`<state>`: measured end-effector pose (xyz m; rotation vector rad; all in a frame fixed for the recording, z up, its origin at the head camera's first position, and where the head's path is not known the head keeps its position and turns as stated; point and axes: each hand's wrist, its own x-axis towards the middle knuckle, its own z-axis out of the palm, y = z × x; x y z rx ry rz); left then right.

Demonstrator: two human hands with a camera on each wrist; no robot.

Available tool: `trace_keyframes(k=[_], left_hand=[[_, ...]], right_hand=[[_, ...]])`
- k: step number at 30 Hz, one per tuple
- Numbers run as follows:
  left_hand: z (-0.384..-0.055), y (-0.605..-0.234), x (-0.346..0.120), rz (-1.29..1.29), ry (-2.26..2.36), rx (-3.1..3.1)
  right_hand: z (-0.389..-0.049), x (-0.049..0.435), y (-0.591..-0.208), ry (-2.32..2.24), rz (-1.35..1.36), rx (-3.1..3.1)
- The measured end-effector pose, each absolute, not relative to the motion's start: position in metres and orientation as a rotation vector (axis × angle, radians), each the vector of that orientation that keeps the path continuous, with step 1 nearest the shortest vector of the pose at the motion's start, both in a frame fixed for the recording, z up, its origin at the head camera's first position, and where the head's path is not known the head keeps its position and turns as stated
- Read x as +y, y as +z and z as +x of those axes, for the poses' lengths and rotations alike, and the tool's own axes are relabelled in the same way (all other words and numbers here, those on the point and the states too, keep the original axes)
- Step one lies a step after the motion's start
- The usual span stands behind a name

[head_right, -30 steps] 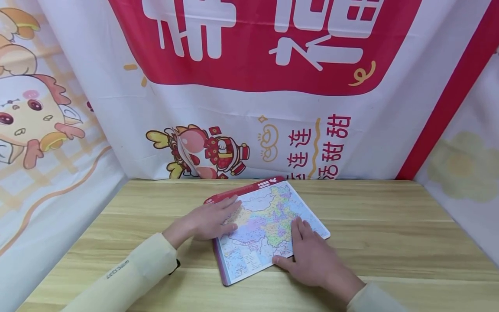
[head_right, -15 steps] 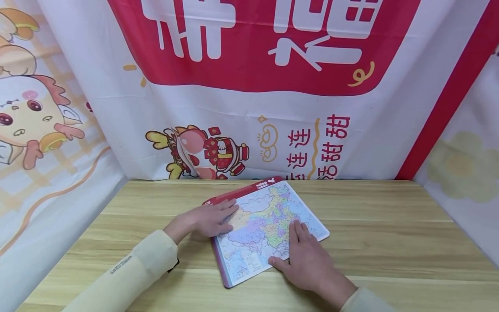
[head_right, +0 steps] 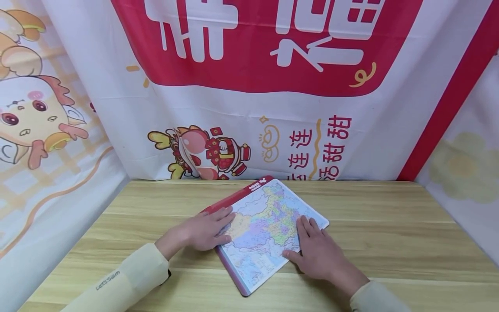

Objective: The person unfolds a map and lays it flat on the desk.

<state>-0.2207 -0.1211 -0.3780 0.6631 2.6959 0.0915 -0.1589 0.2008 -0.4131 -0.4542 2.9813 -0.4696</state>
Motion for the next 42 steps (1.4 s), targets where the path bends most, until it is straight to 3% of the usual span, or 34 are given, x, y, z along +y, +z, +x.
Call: trace_keyframes(k=[24, 42], left_hand=[[-0.166, -0.371, -0.110, 0.782, 0.075, 2.770], [-0.240, -0.373, -0.110, 0.709, 0.218, 2.629]], right_hand=[[-0.189, 0.228, -0.411, -0.454, -0.386, 2.985], [-0.153, 0.197, -0.403, -0.578, -0.370, 2.870]])
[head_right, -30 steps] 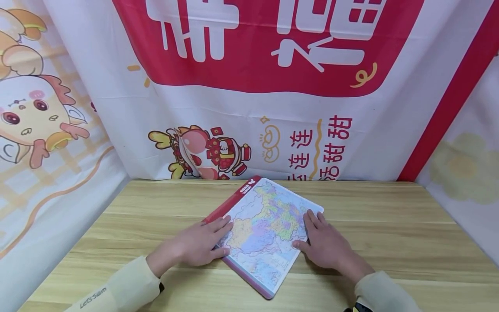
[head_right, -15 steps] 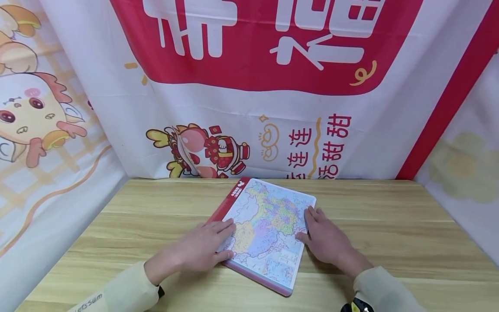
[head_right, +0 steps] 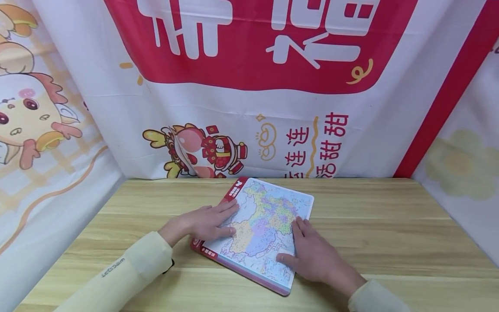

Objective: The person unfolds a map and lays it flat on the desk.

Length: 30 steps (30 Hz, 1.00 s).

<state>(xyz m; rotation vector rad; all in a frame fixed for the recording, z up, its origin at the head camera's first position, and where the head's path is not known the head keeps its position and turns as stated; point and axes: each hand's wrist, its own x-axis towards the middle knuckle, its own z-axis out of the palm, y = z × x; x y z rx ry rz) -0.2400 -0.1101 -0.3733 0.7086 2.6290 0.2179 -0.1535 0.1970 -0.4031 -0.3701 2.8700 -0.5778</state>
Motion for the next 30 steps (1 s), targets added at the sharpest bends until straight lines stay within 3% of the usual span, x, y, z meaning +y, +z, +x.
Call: trace_keyframes(k=[10, 30], left_hand=[[-0.237, -0.375, -0.115, 0.690, 0.140, 2.606], [-0.193, -0.379, -0.121, 0.733, 0.061, 2.696]], right_hand=[[-0.164, 0.213, -0.404, -0.606, -0.444, 2.854], [-0.200, 0.233, -0.395, -0.583, -0.532, 2.721]])
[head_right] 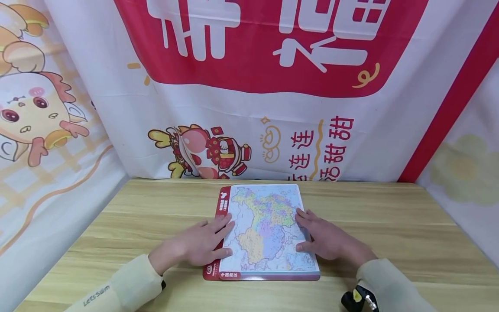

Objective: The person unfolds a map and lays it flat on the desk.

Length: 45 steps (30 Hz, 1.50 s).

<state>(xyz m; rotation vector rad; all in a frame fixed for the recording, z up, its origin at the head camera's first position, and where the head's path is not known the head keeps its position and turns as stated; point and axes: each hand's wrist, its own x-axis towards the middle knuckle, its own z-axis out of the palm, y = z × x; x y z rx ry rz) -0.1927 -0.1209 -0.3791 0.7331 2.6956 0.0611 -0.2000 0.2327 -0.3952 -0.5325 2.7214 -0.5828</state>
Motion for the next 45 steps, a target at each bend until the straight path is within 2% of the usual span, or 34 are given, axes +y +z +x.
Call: trace_keyframes(k=[7, 19, 32, 45], left_hand=[[-0.187, -0.380, -0.119, 0.718, 0.076, 2.712], [-0.192, -0.383, -0.124, 0.532, 0.107, 2.773], [-0.193, -0.381, -0.123, 0.541, 0.091, 2.766], [-0.196, -0.382, -0.126, 0.577, 0.037, 2.748]], right_hand=[[-0.204, 0.234, -0.398, -0.629, -0.498, 2.740], [-0.197, 0.225, -0.400, -0.938, -0.090, 2.787], [-0.197, 0.227, -0.390, -1.533, 0.310, 2.486], [-0.204, 0.235, -0.384, -1.881, 0.450, 2.193]])
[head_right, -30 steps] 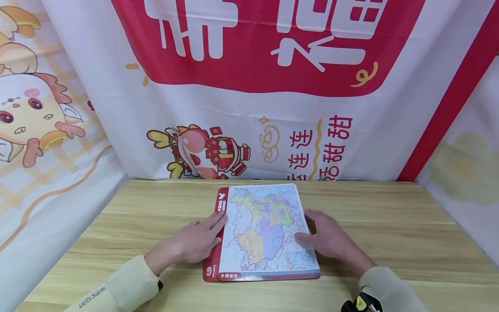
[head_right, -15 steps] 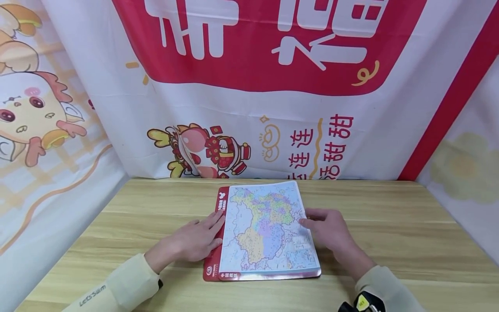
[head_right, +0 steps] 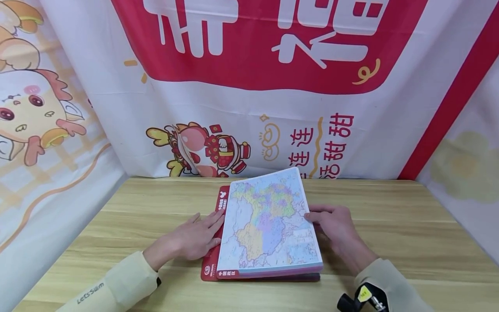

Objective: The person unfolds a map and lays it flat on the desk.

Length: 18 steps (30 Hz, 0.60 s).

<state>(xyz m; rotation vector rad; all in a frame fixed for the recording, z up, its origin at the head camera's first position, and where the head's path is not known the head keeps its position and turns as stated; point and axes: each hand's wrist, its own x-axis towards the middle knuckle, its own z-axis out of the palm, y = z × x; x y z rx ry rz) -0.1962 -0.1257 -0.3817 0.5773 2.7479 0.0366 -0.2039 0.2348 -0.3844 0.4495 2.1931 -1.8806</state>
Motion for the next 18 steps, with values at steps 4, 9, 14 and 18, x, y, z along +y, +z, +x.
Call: trace_keyframes(k=[4, 9, 14, 18], left_hand=[[-0.195, -0.380, -0.125, 0.587, 0.025, 2.752], [-0.193, -0.378, -0.127, 0.582, 0.030, 2.757], [-0.192, -0.379, -0.136, 0.567, 0.065, 2.763], [-0.190, -0.378, -0.149, 0.557, 0.084, 2.766]], right_hand=[[-0.203, 0.248, -0.375, -1.841, 0.440, 2.274], [-0.202, 0.270, -0.366, -1.796, 0.473, 2.333], [-0.202, 0.294, -0.364, -1.762, 0.500, 2.394], [-0.201, 0.310, -0.365, -1.740, 0.533, 2.427]])
